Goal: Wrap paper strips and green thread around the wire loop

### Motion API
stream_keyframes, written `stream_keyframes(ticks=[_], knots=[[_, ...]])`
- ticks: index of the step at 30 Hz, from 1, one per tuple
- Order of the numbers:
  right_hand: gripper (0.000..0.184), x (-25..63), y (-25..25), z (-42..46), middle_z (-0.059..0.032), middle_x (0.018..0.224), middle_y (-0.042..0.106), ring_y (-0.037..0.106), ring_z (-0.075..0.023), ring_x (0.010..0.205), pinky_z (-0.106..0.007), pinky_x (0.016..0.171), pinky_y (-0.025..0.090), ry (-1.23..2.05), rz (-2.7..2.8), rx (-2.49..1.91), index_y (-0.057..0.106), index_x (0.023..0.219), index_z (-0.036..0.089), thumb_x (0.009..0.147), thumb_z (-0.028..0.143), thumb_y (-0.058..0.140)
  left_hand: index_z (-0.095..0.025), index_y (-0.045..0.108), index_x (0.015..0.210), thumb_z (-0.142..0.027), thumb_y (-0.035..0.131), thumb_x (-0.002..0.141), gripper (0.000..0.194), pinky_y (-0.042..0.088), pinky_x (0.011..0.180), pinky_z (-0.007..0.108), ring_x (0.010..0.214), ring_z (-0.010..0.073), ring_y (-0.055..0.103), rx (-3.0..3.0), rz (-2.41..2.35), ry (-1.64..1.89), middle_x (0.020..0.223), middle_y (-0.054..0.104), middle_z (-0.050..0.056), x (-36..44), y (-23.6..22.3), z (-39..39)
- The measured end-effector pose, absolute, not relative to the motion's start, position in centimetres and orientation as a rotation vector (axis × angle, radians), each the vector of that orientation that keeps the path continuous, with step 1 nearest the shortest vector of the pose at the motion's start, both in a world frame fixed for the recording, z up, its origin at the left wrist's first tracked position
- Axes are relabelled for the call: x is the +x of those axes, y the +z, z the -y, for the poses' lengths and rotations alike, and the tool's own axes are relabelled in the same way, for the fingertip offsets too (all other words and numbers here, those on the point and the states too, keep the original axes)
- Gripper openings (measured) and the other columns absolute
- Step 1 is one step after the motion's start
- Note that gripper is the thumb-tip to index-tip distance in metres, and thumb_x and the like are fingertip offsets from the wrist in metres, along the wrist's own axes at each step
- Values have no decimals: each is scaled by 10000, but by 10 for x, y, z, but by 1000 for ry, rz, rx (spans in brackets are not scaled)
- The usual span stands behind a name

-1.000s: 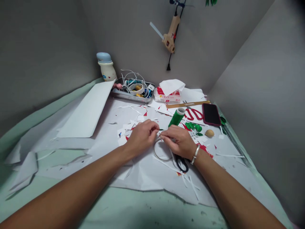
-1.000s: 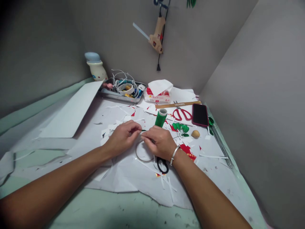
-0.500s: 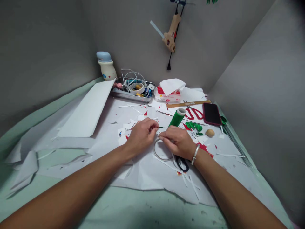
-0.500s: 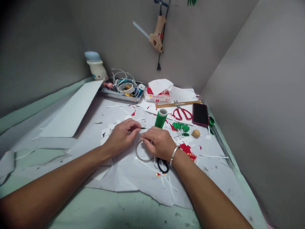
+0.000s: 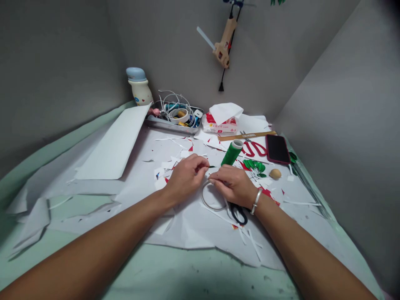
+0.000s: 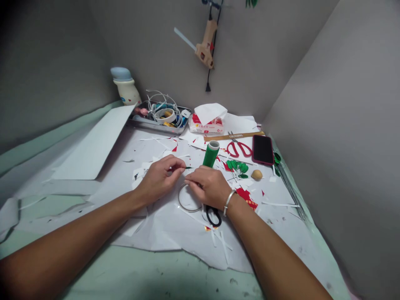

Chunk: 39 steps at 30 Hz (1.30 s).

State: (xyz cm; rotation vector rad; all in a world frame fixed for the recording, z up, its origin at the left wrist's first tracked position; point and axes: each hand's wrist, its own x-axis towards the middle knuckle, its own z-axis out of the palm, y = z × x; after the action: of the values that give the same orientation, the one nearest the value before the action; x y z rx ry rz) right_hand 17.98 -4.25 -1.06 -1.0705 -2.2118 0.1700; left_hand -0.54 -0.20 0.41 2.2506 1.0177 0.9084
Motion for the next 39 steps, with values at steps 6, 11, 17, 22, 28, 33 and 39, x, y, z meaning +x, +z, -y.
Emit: stream_keyframes(ticks=[6, 11, 17, 22, 28, 33, 39], knots=[[170, 186, -6, 40, -33, 733, 671, 558, -154, 683, -292, 689, 439, 85, 2025, -1146, 687, 849, 194, 900, 200, 525, -190, 622, 854, -118, 506, 829, 139, 415, 762, 313, 775, 162, 537, 2457, -813, 752, 818, 615, 14, -4, 1, 6], [159, 192, -16, 32, -29, 771, 691, 599, -153, 725, -278, 693, 452, 216, 2048, -1190, 690, 848, 200, 895, 201, 538, -186, 623, 887, -167, 494, 868, 132, 437, 759, 279, 827, 150, 562, 2262, -796, 898, 876, 618, 20, -4, 6, 5], [142, 179, -9, 43, -31, 727, 663, 550, -152, 695, -272, 681, 442, 135, 2198, -1041, 687, 889, 184, 890, 200, 546, -182, 619, 850, -147, 496, 839, 128, 435, 730, 302, 807, 169, 557, 2269, -1036, 904, 859, 615, 26, -5, 2, 1], [157, 185, -7, 39, -33, 743, 673, 563, -150, 692, -281, 693, 440, 78, 2004, -1138, 683, 847, 184, 898, 195, 535, -189, 625, 862, -129, 507, 839, 134, 418, 780, 316, 800, 162, 546, 2424, -825, 771, 834, 620, 14, -3, 1, 7], [146, 188, -16, 33, -31, 759, 685, 593, -151, 719, -271, 692, 453, 234, 2114, -1154, 692, 845, 192, 883, 185, 551, -183, 619, 870, -157, 497, 857, 125, 444, 722, 271, 828, 151, 565, 2200, -866, 940, 878, 614, 20, -4, 6, 5], [150, 179, -8, 43, -31, 715, 657, 550, -152, 687, -274, 675, 443, 130, 2183, -1030, 690, 892, 187, 890, 193, 540, -179, 621, 837, -133, 500, 831, 129, 423, 743, 312, 804, 168, 551, 2322, -1038, 893, 843, 615, 21, -4, 2, 2], [163, 190, -10, 34, -34, 762, 689, 591, -156, 706, -293, 701, 454, 131, 1978, -1171, 687, 841, 199, 895, 197, 534, -188, 622, 868, -127, 509, 837, 132, 416, 766, 303, 789, 154, 543, 2439, -774, 791, 835, 619, 10, -3, 1, 7]])
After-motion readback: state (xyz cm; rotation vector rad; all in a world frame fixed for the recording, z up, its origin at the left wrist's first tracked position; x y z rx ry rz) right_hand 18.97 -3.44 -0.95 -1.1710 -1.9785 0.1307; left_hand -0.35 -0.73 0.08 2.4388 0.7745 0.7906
